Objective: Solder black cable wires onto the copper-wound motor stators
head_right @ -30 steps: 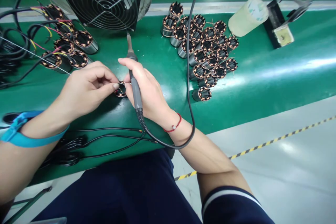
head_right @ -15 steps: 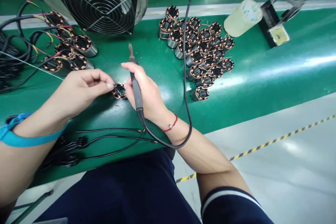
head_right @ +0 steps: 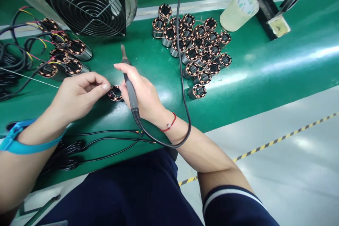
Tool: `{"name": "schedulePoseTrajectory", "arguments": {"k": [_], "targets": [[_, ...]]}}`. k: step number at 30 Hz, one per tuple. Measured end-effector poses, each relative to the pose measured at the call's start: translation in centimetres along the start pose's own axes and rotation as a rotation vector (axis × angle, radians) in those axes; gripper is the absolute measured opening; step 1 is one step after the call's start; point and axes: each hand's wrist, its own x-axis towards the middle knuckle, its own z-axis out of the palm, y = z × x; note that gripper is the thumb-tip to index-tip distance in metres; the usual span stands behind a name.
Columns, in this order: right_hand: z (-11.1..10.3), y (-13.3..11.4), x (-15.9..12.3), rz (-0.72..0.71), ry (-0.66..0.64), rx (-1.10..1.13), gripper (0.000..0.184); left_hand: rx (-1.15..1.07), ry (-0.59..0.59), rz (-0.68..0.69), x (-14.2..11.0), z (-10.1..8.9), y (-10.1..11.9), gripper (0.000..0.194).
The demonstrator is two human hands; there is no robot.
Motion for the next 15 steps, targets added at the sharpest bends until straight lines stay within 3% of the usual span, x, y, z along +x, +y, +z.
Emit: {"name": "schedulePoseTrajectory", "arguments": {"k": [10,15], "targets": [[-0.22,-0.14,0.0,-0.008,-0.032,0.001,0.044,-0.04,0.011,-0.091,0.23,0.71,0.31,0.016],[-0.4,-0.04,0.03,-0.056,0.025,0.02,0.051,-0.063,0.019,-0.129,0.21,0.69,0.55,0.023]]}}
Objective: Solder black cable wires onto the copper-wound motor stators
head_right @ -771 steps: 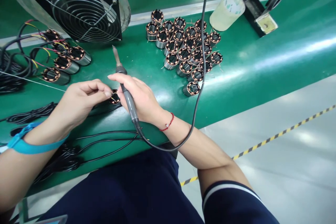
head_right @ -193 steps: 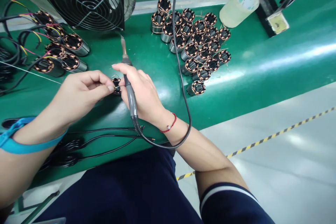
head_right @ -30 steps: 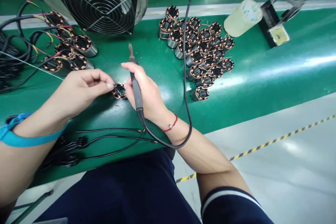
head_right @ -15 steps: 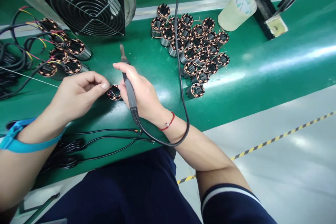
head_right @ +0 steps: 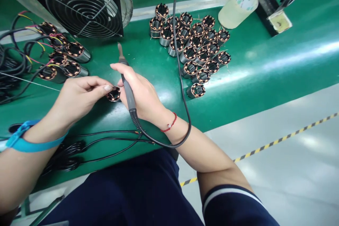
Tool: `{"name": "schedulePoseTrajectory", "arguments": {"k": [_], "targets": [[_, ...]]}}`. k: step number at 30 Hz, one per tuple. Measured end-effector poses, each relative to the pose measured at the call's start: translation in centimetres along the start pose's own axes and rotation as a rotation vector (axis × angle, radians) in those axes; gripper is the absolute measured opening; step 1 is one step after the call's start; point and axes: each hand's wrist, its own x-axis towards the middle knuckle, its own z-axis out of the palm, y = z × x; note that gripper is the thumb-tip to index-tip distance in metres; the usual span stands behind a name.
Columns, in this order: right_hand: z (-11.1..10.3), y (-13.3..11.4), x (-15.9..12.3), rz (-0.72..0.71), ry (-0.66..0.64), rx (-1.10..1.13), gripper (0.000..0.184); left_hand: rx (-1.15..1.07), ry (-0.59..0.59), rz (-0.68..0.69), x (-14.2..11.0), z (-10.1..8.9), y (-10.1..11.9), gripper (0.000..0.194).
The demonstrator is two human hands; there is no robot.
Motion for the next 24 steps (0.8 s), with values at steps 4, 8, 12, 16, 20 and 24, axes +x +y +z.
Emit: {"name": "schedulePoseTrajectory", "arguments": {"k": [4,8,12,16,20,24], "targets": [[-0.2,-0.4,-0.3,-0.023,0.016,-0.04,0.052,-0.06,-0.085,-0.012,0.1,-0.9,0.2,0.018],[0.3,-0.9,-0.6,-0.104,-0.031,-0.117,0.049,-0.098,-0.107,-0.016,0.1,-1.6,0.0,0.013],[1.1,-0.8,-0.7,-0.145,0.001,-0.199,0.043,-0.18,-0.086,-0.074,0.0,-1.4,0.0,0.012],[1.1,-0.6,-0.6,-0.119,0.021,-0.164,0.044,-0.242,-0.053,-0.169,-0.1,-0.8,-0.2,0.015],[0.9,-0.6,-0.6,-0.111,-0.002,-0.161,0.044,-0.264,-0.045,-0.217,-0.1,-0.3,-0.5,0.019],[0.7,-0.7,-0.5,-0.141,0.031,-0.136,0.051,-0.247,-0.064,-0.194,0.0,-0.3,-0.6,0.022]]}}
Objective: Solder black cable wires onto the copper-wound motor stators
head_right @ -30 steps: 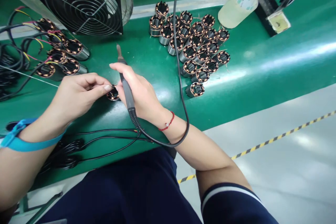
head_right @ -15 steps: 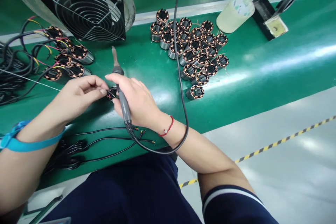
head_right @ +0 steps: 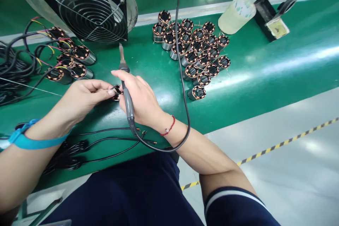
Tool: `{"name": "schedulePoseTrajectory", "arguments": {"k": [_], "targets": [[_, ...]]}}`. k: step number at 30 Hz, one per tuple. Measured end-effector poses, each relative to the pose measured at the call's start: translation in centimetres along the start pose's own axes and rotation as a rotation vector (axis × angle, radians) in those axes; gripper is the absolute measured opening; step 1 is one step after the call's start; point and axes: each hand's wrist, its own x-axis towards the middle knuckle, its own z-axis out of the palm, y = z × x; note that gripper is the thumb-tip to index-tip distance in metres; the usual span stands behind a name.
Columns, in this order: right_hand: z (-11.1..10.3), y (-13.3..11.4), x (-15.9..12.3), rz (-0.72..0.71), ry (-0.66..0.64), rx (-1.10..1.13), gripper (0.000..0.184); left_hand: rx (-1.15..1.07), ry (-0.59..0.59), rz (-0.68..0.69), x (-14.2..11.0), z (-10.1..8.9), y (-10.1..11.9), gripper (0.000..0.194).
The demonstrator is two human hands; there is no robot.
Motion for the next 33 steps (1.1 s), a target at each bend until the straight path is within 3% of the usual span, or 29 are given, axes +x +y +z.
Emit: {"name": "schedulePoseTrajectory", "arguments": {"k": [4,9,15,18,24,28,33], "targets": [[0.2,0.2,0.2,-0.032,0.011,-0.005,0.057,0.043,-0.038,0.096,-0.1,-0.4,0.4,0.017],[0.6,0.4,0.2,-0.067,0.032,-0.089,0.039,0.046,-0.07,0.118,-0.4,-0.8,0.9,0.017],[0.7,-0.4,0.0,0.07,0.062,-0.103,0.036,0.191,-0.205,0.152,-0.6,-0.5,0.6,0.027],[0.7,-0.5,0.1,0.098,0.075,-0.084,0.039,0.34,-0.155,0.282,-0.8,-0.5,0.5,0.024],[0.4,-0.2,0.0,0.017,0.016,0.029,0.038,0.735,0.039,0.651,-1.1,-1.1,0.5,0.02],[0.5,0.0,0.0,0.082,0.008,0.139,0.043,0.742,0.027,0.808,-1.1,-1.5,0.3,0.023],[0.9,0.4,0.1,0.015,-0.128,0.231,0.046,0.665,0.012,0.893,-1.3,-1.5,0.0,0.019]]}}
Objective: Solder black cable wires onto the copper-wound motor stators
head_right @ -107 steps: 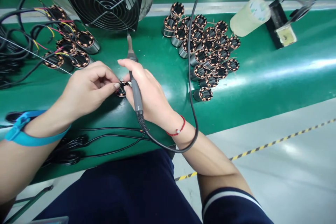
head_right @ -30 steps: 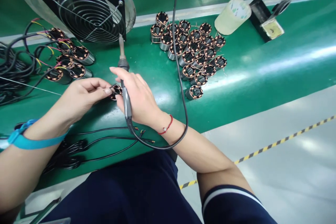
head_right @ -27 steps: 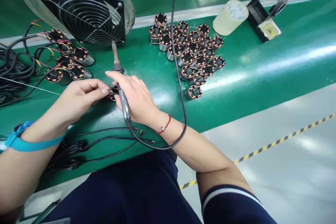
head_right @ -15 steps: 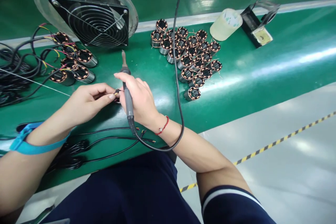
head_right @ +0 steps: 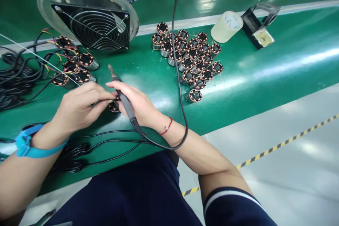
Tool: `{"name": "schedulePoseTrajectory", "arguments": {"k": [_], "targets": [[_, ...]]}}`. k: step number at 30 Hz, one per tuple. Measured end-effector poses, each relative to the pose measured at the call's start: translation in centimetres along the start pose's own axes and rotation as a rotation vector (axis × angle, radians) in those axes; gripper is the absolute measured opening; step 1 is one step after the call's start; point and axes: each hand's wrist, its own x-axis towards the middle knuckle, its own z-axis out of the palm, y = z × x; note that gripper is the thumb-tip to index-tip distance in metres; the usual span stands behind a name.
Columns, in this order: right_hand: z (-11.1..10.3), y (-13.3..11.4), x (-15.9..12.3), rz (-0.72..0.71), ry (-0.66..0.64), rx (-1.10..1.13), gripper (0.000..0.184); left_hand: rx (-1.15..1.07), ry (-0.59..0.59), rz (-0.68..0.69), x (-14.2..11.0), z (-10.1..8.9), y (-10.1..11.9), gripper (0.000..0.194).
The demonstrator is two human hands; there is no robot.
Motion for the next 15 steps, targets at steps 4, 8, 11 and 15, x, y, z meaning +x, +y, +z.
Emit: {"name": "schedulePoseTrajectory", "arguments": {"k": [4,8,11,15], "targets": [[0.1,-0.2,-0.1,0.055,0.107,-0.008,0.033,-0.022,0.013,-0.033,0.0,-0.1,0.5,0.016],[-0.1,-0.6,-0.2,0.164,0.257,-0.035,0.033,-0.085,0.007,-0.23,0.4,-0.2,0.7,0.012],[-0.3,-0.7,-0.3,0.148,0.275,-0.02,0.035,-0.225,0.017,-0.413,0.7,-0.1,0.5,0.01],[-0.2,-0.8,-0.4,0.121,0.233,-0.012,0.038,-0.399,0.071,-0.612,1.0,0.0,0.4,0.012]]}}
